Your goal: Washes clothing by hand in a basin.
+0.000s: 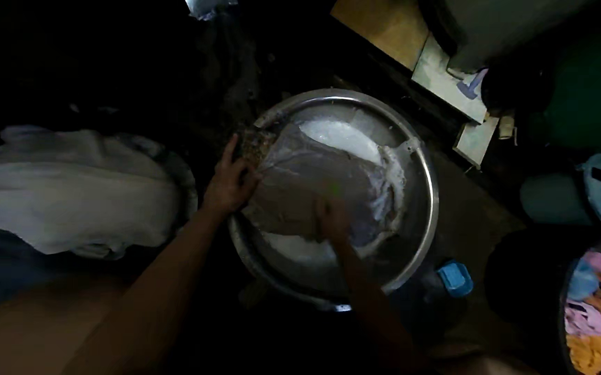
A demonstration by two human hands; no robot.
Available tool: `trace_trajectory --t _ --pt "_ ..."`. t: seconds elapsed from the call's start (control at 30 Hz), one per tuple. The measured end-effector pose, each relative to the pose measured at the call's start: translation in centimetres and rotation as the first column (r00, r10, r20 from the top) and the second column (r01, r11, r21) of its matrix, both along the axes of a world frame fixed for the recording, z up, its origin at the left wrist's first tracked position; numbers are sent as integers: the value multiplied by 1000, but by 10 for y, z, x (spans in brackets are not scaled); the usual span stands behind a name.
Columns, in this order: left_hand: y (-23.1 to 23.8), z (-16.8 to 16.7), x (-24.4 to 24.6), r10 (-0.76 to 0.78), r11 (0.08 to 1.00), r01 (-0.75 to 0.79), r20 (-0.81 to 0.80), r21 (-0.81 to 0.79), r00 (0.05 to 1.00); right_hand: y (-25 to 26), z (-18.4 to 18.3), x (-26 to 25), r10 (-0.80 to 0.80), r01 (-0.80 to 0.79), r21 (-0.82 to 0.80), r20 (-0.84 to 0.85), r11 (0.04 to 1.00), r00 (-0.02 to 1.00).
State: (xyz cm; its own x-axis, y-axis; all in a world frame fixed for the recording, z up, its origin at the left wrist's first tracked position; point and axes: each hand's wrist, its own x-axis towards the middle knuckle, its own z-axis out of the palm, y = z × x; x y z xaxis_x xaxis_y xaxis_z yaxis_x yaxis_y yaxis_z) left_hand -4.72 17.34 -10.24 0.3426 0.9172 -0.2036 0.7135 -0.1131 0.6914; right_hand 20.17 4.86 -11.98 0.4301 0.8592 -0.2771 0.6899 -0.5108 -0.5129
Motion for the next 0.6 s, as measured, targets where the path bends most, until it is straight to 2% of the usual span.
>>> trace_trajectory --t 0.07,0.1,0.13,0.17,0.23,0.27,0.33,0.37,0.4,0.47,0.5,0.53,0.57,0.6 --pt "-5 5 3 16 1000 -16 -8 -27 1000 -57 -21 89 -51 85 -205 166 975 985" --pt "-6 8 6 17 999 -18 -13 -38 1000 -69 -21 115 -84 153 -310 225 938 971" --pt "-3 10 8 27 999 -27 -9 -32 1000 -60 -14 124 -121 202 -352 239 914 964" --pt "-3 9 8 29 999 -29 -11 -30 1000 -44 1 113 -167 233 -344 211 910 963" --pt "-2 5 6 26 999 -26 -13 -25 1000 -3 32 50 -190 193 -166 34 967 981" --pt "1 4 6 25 999 -25 -15 -25 1000 14 40 7 -118 116 -36 -59 993 991" --pt "-4 3 4 19 999 -19 -10 -32 1000 21 39 -72 128 -106 168 -125 980 984" --pt "-3 3 2 12 1000 -12 0 -13 1000 18 32 -91 223 -198 237 -88 951 971" --pt "-2 3 3 4 1000 -4 8 3 1000 10 22 -87 234 -213 244 -61 946 970" --pt "1 5 5 20 1000 -20 16 -9 1000 -14 -2 -20 61 -61 148 1 987 998" --pt "2 4 6 31 999 -31 12 -8 999 -26 -11 27 -53 52 13 59 999 997" --pt "-4 2 5 28 1000 -28 2 -9 1000 -45 -22 68 -153 174 -139 151 975 977" --pt "-10 2 6 22 1000 -22 -4 -14 1000 -59 -28 98 -224 280 -228 243 932 944" --pt "-8 4 8 32 999 -32 -3 -12 999 -53 -22 110 -277 348 -277 267 896 923"
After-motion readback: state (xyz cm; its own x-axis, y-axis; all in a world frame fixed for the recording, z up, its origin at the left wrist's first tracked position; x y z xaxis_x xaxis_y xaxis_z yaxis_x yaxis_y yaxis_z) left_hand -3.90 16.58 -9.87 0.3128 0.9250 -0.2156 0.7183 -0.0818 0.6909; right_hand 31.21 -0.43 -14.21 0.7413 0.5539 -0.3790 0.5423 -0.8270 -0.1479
